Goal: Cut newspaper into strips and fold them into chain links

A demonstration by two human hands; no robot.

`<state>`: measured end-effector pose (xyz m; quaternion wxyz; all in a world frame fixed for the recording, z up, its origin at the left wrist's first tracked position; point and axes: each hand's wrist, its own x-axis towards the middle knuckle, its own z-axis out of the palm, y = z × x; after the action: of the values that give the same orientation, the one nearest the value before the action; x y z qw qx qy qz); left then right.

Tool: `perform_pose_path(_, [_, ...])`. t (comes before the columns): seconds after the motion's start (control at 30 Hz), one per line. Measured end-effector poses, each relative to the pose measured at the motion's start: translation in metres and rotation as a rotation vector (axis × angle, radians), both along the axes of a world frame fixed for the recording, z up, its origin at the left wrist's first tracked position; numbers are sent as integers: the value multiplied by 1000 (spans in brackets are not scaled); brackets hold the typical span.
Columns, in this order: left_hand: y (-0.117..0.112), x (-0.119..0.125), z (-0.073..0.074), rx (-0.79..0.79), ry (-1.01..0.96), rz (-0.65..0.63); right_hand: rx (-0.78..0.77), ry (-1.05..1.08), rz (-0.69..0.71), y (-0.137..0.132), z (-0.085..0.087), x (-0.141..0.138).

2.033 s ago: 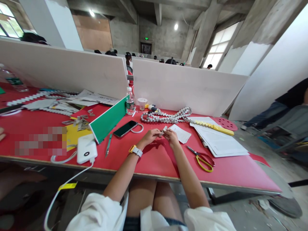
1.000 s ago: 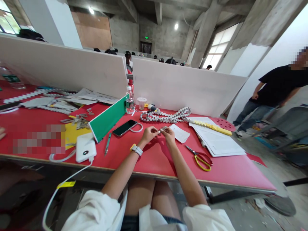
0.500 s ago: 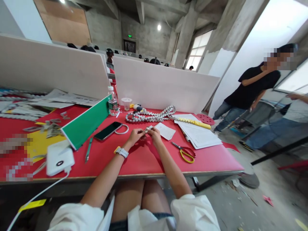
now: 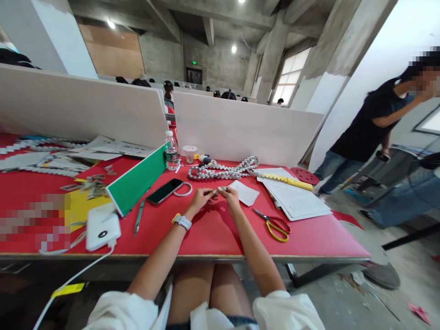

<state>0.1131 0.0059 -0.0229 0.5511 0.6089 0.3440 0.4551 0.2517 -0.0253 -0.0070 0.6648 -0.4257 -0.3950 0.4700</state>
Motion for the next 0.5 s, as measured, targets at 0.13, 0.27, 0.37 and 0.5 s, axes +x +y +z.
perform_pose_path(0.13, [4,0,-5,-13,-9,-8,-13,-16,6,2,-3,1])
perform_pose_path(0.27, [5,0,-6,-4,-35,-32,-1,-29,-22,2,-7,1])
perform_pose_path(0.37, [6,1,-7,-3,-54,-58,5,-27,-64,3,-10,-2])
perform_pose_path(0.5, [5,2,-7,-12,-50,-87,37,-22,-140,5,-13,-7])
